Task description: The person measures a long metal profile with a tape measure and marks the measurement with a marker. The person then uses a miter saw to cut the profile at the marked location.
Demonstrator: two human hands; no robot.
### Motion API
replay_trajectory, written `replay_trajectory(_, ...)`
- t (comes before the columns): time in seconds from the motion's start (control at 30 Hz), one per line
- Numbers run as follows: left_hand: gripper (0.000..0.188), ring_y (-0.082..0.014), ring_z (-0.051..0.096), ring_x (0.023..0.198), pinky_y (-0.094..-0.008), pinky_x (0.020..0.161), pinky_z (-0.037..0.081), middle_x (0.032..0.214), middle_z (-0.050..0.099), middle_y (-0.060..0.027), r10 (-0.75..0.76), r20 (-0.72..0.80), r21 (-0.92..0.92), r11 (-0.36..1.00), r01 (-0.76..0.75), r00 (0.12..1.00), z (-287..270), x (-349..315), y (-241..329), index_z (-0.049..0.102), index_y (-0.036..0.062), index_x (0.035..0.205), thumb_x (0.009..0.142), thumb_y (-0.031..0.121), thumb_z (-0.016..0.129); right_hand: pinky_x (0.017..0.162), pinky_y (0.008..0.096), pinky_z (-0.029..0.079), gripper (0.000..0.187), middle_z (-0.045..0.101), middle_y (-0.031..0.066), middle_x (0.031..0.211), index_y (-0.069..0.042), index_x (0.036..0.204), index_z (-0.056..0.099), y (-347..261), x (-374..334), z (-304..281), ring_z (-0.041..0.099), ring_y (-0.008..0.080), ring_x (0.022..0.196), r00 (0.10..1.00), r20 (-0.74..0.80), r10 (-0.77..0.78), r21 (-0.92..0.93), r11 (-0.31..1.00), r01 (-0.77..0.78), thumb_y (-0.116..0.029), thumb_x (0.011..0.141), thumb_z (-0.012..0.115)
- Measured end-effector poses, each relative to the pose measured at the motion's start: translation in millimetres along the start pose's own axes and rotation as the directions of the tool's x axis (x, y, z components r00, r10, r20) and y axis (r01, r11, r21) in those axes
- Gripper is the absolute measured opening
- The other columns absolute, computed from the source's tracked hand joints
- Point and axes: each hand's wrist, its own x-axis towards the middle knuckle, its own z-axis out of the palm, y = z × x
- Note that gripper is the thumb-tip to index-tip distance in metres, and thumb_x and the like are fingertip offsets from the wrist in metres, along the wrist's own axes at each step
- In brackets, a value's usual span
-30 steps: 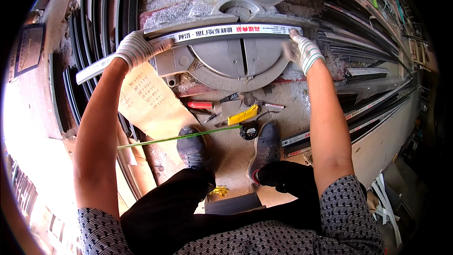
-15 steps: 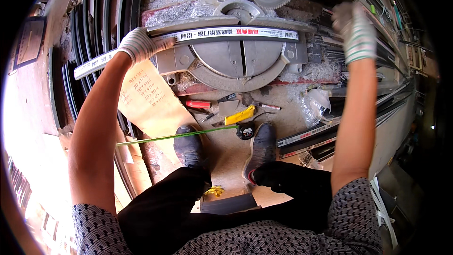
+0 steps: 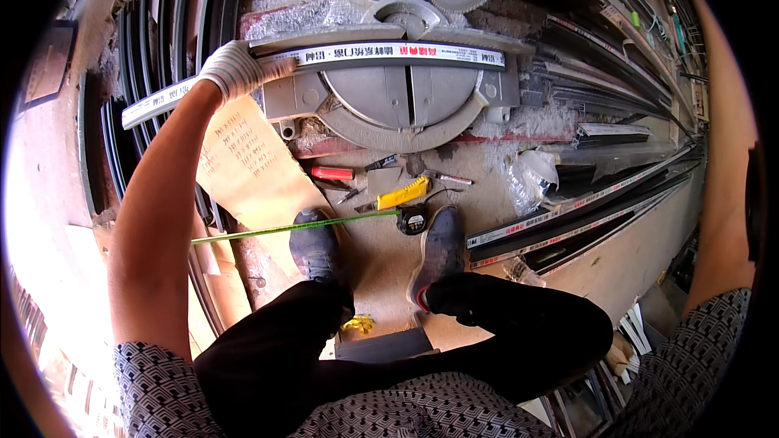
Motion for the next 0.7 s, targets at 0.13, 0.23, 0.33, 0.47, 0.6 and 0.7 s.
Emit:
replay_trajectory(0.13,0.069,-0.0243,0.070,0.086,-0.0362,0.085,0.055,0.100,0.079,-0.0132,0.007,0.027,-0.067,0.998,-0.005,1.000,5.3,5.7,8.6,0.076,0.0072,0.121,0.085,0.066,0.076,0.084,0.0322,0.054,0.057,0.072,0.0078,0.101,-0.007,0.150,0.049,4.9,-8.8,1.5,0.067,0.0152,0.089,0.996,-0.092,0.023,-0.110,0.993,-0.033,-0.037,0.103,0.062)
replay_trajectory(0.23,0.068,-0.0236,0.069,0.085,-0.0362,0.085,0.054,0.099,0.079,-0.0126,0.025,0.020,-0.073,0.997,-0.024,0.999,7.3,8.9,7.5,0.076,0.0068,0.121,0.086,0.065,0.077,0.081,0.0308,0.055,0.056,0.071,0.0076,0.098,-0.007,0.149,0.050,9.9,-21.6,1.0,0.067,0.0150,0.086,0.986,-0.166,0.032,-0.127,0.990,-0.054,-0.036,0.104,0.062)
replay_trajectory(0.33,0.067,-0.0227,0.069,0.086,-0.0362,0.086,0.054,0.100,0.079,-0.0129,0.094,0.031,-0.155,0.984,-0.088,0.995,22.6,26.6,20.7,0.076,0.0055,0.120,0.086,0.063,0.078,0.078,0.0294,0.056,0.054,0.071,0.0074,0.095,-0.006,0.149,0.050,5.6,-50.1,-11.0,0.067,0.0147,0.083,0.967,-0.251,0.048,-0.170,0.981,-0.093,-0.034,0.104,0.061)
replay_trajectory(0.47,0.066,-0.0216,0.070,0.088,-0.0359,0.087,0.055,0.102,0.079,-0.0134,-0.002,0.007,-0.111,0.994,0.003,1.000,4.5,1.1,-2.9,0.076,0.0033,0.120,0.085,0.060,0.080,0.074,0.0275,0.057,0.053,0.071,0.0071,0.091,-0.004,0.148,0.051,14.7,-99.6,28.2,0.068,0.0143,0.079,0.959,-0.272,0.084,-0.001,0.996,-0.087,-0.033,0.105,0.061)
replay_trajectory(0.6,0.067,-0.0209,0.070,0.091,-0.0346,0.088,0.055,0.106,0.079,-0.0121,-0.034,0.006,-0.121,0.992,0.034,0.999,8.9,3.3,8.7,0.074,0.0035,0.122,0.084,0.058,0.082,0.065,0.0283,0.059,0.059,0.065,0.0080,0.086,-0.006,0.154,0.039,17.6,-151.9,59.0,0.066,0.0122,0.072,0.925,-0.367,0.096,0.139,0.989,-0.048,-0.020,0.102,0.064)
replay_trajectory(0.7,0.071,-0.0207,0.071,0.094,-0.0336,0.090,0.055,0.108,0.078,-0.0113,-0.066,0.003,-0.105,0.992,0.066,0.998,8.0,5.4,9.9,0.073,0.0037,0.124,0.083,0.060,0.082,0.065,0.0280,0.058,0.064,0.064,0.0073,0.084,-0.004,0.155,0.035,33.1,-170.8,68.3,0.064,0.0118,0.068,0.932,-0.362,0.028,0.174,0.984,0.038,-0.021,0.101,0.065)
